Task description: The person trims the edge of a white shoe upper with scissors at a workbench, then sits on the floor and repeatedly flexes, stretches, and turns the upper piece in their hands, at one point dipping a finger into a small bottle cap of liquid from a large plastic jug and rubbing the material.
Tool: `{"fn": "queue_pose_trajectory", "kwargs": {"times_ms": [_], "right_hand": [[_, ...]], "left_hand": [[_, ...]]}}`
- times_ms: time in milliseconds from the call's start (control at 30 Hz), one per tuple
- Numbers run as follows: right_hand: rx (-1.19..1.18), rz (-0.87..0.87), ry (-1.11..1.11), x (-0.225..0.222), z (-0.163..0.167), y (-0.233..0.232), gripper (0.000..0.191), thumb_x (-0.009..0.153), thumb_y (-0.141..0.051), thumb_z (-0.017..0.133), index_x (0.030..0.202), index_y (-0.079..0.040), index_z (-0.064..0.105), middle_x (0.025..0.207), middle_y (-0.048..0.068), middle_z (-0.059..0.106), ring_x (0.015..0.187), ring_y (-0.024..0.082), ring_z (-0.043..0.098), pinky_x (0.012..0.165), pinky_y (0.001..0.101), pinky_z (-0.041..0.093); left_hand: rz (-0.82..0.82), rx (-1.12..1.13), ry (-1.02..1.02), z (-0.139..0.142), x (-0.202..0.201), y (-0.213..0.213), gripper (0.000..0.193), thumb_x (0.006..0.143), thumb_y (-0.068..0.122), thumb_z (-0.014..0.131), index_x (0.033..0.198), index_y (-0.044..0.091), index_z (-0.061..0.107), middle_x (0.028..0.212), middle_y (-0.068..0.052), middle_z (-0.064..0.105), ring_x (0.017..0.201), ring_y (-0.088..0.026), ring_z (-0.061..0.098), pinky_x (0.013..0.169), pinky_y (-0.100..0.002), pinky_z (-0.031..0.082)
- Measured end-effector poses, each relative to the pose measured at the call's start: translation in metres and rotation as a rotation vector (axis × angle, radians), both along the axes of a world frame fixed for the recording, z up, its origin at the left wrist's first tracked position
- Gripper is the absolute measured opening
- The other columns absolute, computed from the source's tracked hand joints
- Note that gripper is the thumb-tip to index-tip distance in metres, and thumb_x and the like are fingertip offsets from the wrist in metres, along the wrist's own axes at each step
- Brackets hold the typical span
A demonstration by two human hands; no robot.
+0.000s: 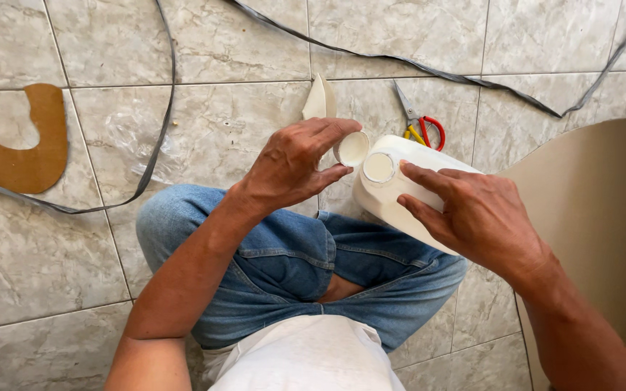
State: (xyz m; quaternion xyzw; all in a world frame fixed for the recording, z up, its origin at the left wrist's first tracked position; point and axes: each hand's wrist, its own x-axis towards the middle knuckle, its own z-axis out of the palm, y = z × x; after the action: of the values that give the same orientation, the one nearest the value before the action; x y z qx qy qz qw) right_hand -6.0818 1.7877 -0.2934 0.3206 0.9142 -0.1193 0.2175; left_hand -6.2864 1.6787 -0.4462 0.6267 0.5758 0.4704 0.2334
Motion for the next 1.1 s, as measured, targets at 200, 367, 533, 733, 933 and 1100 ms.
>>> {"fn": "queue_pose_trajectory", "kwargs": {"times_ms": [200, 367, 533, 733, 933, 1100], "right_hand": [[-0.006, 0.001, -0.055, -0.020, -0.005, -0.003, 0.048, 0.090, -0.045, 0.066, 0.132, -0.022, 0.070, 0.093, 0.013, 0.077, 0.077, 0.034, 0.072, 0.068, 0.0450, 0.055], [-0.004, 0.036, -0.053, -0.034, -0.009, -0.005, 0.048, 0.091, -0.045, 0.066, 0.133, -0.021, 0.070, 0.091, 0.013, 0.077, 0.078, 0.034, 0.072, 0.067, 0.0452, 0.055], [-0.007, 0.027, -0.124, -0.048, -0.014, -0.007, 0.048, 0.091, -0.046, 0.065, 0.133, -0.023, 0.069, 0.085, 0.012, 0.076, 0.074, 0.034, 0.071, 0.065, 0.0457, 0.054], [0.002, 0.016, -0.169, -0.061, -0.017, -0.007, 0.048, 0.092, -0.048, 0.064, 0.133, -0.024, 0.070, 0.070, 0.013, 0.073, 0.072, 0.034, 0.070, 0.065, 0.0450, 0.053], [-0.009, -0.020, -0.254, -0.075, -0.022, -0.008, 0.048, 0.092, -0.049, 0.063, 0.134, -0.027, 0.069, 0.062, 0.013, 0.070, 0.067, 0.033, 0.070, 0.063, 0.0442, 0.053], [-0.020, -0.037, -0.257, -0.084, -0.024, -0.008, 0.049, 0.091, -0.048, 0.064, 0.134, -0.026, 0.069, 0.057, 0.011, 0.069, 0.066, 0.032, 0.070, 0.061, 0.0436, 0.052]], "left_hand": [[-0.001, 0.005, -0.038, -0.007, -0.011, -0.004, 0.060, 0.082, 0.018, 0.086, 0.134, 0.004, 0.059, 0.116, -0.018, 0.072, 0.102, -0.033, 0.071, 0.090, -0.041, 0.056], [0.003, -0.122, -0.027, -0.009, -0.015, -0.011, 0.058, 0.083, 0.016, 0.085, 0.133, 0.005, 0.058, 0.102, -0.016, 0.074, 0.094, -0.033, 0.071, 0.086, -0.043, 0.055], [0.005, -0.076, -0.050, -0.019, -0.023, -0.015, 0.059, 0.083, 0.014, 0.083, 0.134, 0.004, 0.055, 0.103, -0.018, 0.073, 0.095, -0.034, 0.070, 0.087, -0.043, 0.054], [0.017, -0.045, -0.089, -0.033, -0.028, -0.013, 0.059, 0.084, 0.015, 0.083, 0.135, 0.005, 0.055, 0.102, -0.017, 0.072, 0.094, -0.035, 0.070, 0.088, -0.044, 0.053], [0.032, -0.086, -0.112, -0.039, -0.033, -0.014, 0.057, 0.084, 0.015, 0.084, 0.133, 0.008, 0.056, 0.094, -0.015, 0.072, 0.092, -0.033, 0.070, 0.088, -0.044, 0.053], [0.052, -0.052, -0.122, -0.046, -0.035, -0.014, 0.056, 0.083, 0.014, 0.084, 0.131, 0.008, 0.055, 0.093, -0.015, 0.071, 0.093, -0.034, 0.070, 0.089, -0.044, 0.053]]}}
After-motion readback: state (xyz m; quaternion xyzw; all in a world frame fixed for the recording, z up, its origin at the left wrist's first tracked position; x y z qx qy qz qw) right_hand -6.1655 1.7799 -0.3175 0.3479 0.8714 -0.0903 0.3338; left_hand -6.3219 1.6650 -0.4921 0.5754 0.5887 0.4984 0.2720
